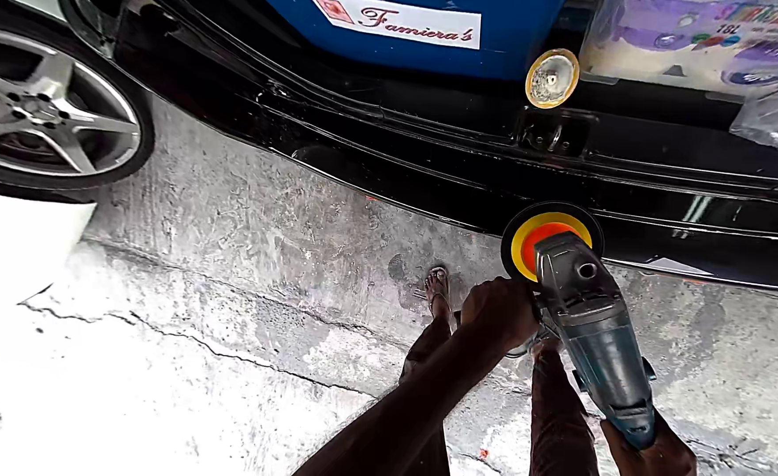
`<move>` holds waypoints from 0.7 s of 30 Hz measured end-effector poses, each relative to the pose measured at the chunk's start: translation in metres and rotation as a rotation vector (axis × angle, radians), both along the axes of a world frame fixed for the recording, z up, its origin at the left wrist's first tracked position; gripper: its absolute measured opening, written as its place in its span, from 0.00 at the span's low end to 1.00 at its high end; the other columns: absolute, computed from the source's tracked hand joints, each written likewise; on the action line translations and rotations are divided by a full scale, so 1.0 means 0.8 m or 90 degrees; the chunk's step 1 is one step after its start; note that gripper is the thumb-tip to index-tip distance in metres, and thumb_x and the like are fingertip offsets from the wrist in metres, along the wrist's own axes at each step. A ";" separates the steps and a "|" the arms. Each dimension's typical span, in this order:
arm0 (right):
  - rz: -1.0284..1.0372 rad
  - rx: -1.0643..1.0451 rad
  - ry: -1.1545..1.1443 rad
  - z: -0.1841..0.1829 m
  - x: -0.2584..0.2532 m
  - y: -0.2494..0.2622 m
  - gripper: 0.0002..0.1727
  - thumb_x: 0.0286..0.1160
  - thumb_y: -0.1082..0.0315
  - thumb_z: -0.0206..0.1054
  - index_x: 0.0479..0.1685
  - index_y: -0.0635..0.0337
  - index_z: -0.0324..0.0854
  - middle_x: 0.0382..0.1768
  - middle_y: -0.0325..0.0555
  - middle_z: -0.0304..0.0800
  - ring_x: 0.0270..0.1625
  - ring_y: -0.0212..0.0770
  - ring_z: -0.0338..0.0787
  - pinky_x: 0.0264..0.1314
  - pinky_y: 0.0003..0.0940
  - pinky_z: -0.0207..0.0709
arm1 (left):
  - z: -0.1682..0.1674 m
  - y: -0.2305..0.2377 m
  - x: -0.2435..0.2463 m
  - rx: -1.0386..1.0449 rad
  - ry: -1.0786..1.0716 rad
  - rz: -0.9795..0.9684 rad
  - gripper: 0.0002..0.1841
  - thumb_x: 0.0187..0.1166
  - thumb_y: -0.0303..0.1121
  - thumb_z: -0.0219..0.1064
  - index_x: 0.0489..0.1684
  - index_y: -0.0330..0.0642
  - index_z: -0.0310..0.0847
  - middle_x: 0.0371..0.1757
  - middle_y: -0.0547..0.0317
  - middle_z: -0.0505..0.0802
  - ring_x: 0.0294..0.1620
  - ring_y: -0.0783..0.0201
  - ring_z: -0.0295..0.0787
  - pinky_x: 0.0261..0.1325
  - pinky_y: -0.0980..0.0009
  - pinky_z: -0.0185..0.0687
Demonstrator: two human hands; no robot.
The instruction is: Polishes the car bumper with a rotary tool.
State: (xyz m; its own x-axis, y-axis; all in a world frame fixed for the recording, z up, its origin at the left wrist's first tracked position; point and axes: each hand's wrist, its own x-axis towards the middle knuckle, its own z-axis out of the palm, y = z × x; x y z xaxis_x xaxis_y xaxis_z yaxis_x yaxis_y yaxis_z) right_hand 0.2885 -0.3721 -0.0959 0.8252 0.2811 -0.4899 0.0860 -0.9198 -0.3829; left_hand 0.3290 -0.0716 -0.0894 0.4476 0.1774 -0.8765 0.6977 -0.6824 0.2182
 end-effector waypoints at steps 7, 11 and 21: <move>0.040 0.042 -0.018 -0.018 -0.020 0.079 0.33 0.53 0.58 0.78 0.59 0.73 0.86 0.39 0.61 0.95 0.39 0.60 0.96 0.43 0.64 0.87 | 0.007 0.076 -0.050 0.077 -0.033 0.086 0.15 0.75 0.46 0.72 0.38 0.43 0.87 0.36 0.46 0.92 0.41 0.43 0.91 0.39 0.40 0.81; 0.071 0.050 -0.060 -0.031 -0.032 0.124 0.27 0.47 0.52 0.75 0.45 0.63 0.89 0.32 0.49 0.94 0.32 0.50 0.95 0.32 0.55 0.86 | -0.009 0.124 -0.084 0.141 -0.011 0.101 0.16 0.73 0.49 0.72 0.32 0.46 0.85 0.33 0.51 0.91 0.41 0.47 0.91 0.41 0.42 0.82; -0.028 0.050 -0.017 -0.029 -0.011 -0.007 0.33 0.54 0.56 0.76 0.57 0.73 0.85 0.40 0.61 0.95 0.40 0.59 0.96 0.45 0.62 0.86 | 0.008 -0.009 0.000 0.095 -0.014 0.014 0.16 0.74 0.49 0.71 0.38 0.43 0.87 0.38 0.48 0.92 0.44 0.44 0.92 0.41 0.41 0.82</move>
